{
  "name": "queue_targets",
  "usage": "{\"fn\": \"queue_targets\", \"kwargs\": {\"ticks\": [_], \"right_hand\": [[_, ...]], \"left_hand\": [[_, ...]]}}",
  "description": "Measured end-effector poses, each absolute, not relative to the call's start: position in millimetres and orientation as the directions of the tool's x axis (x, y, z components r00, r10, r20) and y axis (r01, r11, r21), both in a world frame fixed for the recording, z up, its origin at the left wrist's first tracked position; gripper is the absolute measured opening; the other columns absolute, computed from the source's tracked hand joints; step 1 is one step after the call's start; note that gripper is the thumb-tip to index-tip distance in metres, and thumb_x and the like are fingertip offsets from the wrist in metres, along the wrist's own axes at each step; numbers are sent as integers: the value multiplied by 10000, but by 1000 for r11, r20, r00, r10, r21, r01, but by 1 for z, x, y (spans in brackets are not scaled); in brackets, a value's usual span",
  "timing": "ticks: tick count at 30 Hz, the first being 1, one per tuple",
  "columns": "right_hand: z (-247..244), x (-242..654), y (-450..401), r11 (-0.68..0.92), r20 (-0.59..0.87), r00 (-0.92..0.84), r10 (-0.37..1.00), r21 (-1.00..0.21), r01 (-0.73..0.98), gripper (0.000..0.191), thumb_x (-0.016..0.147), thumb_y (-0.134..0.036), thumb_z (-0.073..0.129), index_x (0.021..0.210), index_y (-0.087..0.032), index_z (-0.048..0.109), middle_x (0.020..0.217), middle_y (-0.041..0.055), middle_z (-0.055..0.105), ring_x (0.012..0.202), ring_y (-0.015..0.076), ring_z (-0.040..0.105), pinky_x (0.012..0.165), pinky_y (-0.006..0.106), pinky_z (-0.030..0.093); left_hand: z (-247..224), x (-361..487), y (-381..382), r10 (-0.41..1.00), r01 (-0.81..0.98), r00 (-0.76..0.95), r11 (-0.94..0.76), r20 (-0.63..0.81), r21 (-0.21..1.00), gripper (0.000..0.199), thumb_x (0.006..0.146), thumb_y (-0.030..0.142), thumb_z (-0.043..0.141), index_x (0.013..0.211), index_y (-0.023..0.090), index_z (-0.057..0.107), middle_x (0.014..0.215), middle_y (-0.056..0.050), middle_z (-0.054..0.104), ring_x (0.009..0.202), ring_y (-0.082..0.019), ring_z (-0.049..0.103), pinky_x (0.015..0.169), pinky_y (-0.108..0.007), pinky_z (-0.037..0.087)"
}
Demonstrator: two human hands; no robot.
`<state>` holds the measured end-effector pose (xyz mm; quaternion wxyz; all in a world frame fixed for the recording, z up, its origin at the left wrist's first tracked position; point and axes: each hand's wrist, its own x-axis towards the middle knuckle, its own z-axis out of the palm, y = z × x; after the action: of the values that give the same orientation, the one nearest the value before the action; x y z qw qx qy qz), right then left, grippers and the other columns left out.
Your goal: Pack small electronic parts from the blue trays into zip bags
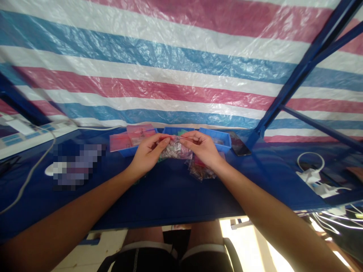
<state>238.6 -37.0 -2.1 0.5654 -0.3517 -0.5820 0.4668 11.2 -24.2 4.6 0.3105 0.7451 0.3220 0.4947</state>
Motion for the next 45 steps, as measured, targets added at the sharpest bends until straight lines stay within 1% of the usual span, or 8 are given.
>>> {"fn": "queue_targets", "kwargs": {"ticks": [7,13,22,26,31,36,41,45], "right_hand": [[-2,244,-33,402,393,99,914,-911,-95,325,809,-502,936,928,-247,772,736,-36,692,639,138,588,638,289,510],[5,232,-49,355,363,-131,922,-931,-79,365,846,-599,885,963,-267,787,901,8,793,800,199,733,795,353,624],[11,235,-50,336,354,-177,918,-934,-124,412,925,-648,789,1020,-248,804,1048,67,814,916,244,782,837,418,675],[9,238,-48,504,509,39,860,-858,100,343,932,-587,805,993,-253,762,966,45,775,788,201,705,745,368,620],[6,236,-46,547,570,53,820,-807,221,455,866,-514,881,1212,-268,718,1200,70,761,1068,247,718,856,364,602],[0,232,-46,393,385,-125,914,-919,40,391,870,-560,863,1096,-273,725,966,18,813,860,227,747,778,363,601],[2,234,-45,403,397,-96,913,-914,54,366,841,-563,889,970,-253,746,821,-6,771,705,182,678,635,309,535],[6,234,-47,389,384,-95,918,-921,35,392,828,-584,892,972,-254,737,790,-17,755,670,170,658,615,304,543]], "left_hand": [[10,7,-24,695,265,147,-713,704,649,311,1067,441,659,1261,211,739,1237,-98,726,1069,-208,694,899,-309,579],[5,12,-31,649,199,482,-735,589,648,470,1004,482,745,1395,229,686,1209,-104,728,996,-222,733,827,-330,626],[4,9,-25,676,313,424,-733,602,603,311,1054,364,617,1275,184,741,1061,-74,782,889,-204,717,808,-314,569],[4,8,-25,694,300,384,-717,608,629,295,1050,320,596,1248,175,759,1110,-85,800,935,-216,740,832,-314,573],[4,9,-26,717,283,332,-696,613,660,296,1052,355,614,1229,180,774,1105,-84,810,953,-219,757,831,-307,590],[2,8,-24,727,271,292,-686,621,676,329,1056,400,646,1304,209,745,1270,-91,790,1105,-244,757,967,-350,599],[8,6,-25,680,333,251,-729,689,598,373,1058,375,657,1395,218,689,1313,-102,755,1203,-255,717,1049,-389,581],[15,7,-29,564,299,329,-823,757,483,223,1052,363,673,1170,210,785,1350,-124,716,1288,-270,672,1158,-442,524]]}}
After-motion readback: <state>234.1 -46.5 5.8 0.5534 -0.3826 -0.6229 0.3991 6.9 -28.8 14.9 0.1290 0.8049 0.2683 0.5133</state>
